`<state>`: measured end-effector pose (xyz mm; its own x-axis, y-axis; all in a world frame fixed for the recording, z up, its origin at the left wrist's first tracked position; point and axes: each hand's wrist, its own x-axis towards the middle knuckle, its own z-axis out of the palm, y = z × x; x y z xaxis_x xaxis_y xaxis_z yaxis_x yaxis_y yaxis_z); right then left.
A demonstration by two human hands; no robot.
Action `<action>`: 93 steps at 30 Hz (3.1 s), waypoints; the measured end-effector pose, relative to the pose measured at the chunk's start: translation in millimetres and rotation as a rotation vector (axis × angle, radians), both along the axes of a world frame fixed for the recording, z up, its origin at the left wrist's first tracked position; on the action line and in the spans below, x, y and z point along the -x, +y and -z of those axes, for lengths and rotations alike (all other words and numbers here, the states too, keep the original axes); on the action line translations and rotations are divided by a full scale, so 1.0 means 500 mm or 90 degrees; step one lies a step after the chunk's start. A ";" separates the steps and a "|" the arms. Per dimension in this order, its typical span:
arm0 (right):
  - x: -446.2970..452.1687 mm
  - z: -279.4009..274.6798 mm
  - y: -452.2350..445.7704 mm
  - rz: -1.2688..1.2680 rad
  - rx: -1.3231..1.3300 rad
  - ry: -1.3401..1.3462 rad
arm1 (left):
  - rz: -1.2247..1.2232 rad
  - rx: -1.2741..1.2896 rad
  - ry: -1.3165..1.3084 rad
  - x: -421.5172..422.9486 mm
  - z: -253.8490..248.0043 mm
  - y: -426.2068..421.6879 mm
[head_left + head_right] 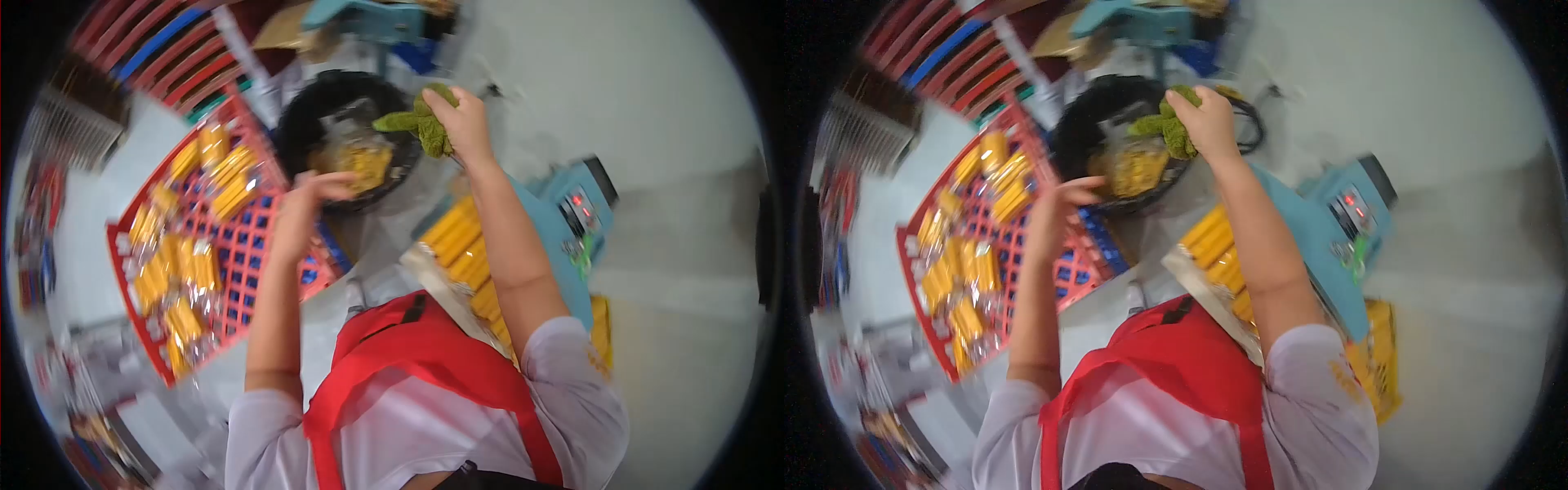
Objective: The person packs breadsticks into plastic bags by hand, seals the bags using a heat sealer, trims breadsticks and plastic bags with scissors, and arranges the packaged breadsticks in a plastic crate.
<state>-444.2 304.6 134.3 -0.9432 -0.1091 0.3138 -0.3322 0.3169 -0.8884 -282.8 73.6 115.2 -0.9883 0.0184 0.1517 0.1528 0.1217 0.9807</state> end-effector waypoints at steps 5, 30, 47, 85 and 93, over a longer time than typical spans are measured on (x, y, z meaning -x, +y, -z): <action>-0.027 -0.138 0.285 0.329 -0.340 0.067 | -0.374 0.617 -0.135 -0.014 0.208 -0.257; -0.116 -0.002 0.520 0.398 -0.395 -0.299 | -0.250 0.926 -0.323 0.019 0.496 -0.522; -0.276 0.079 -0.287 -0.651 0.540 -0.888 | -0.280 -0.061 0.169 -0.159 -0.045 -0.087; -0.328 -0.071 -0.264 -0.441 0.424 -0.378 | -0.157 -0.390 0.061 -0.137 -0.135 -0.083; -0.325 -0.058 -0.243 -0.615 0.530 -0.536 | -0.189 -0.357 0.088 -0.138 -0.140 -0.083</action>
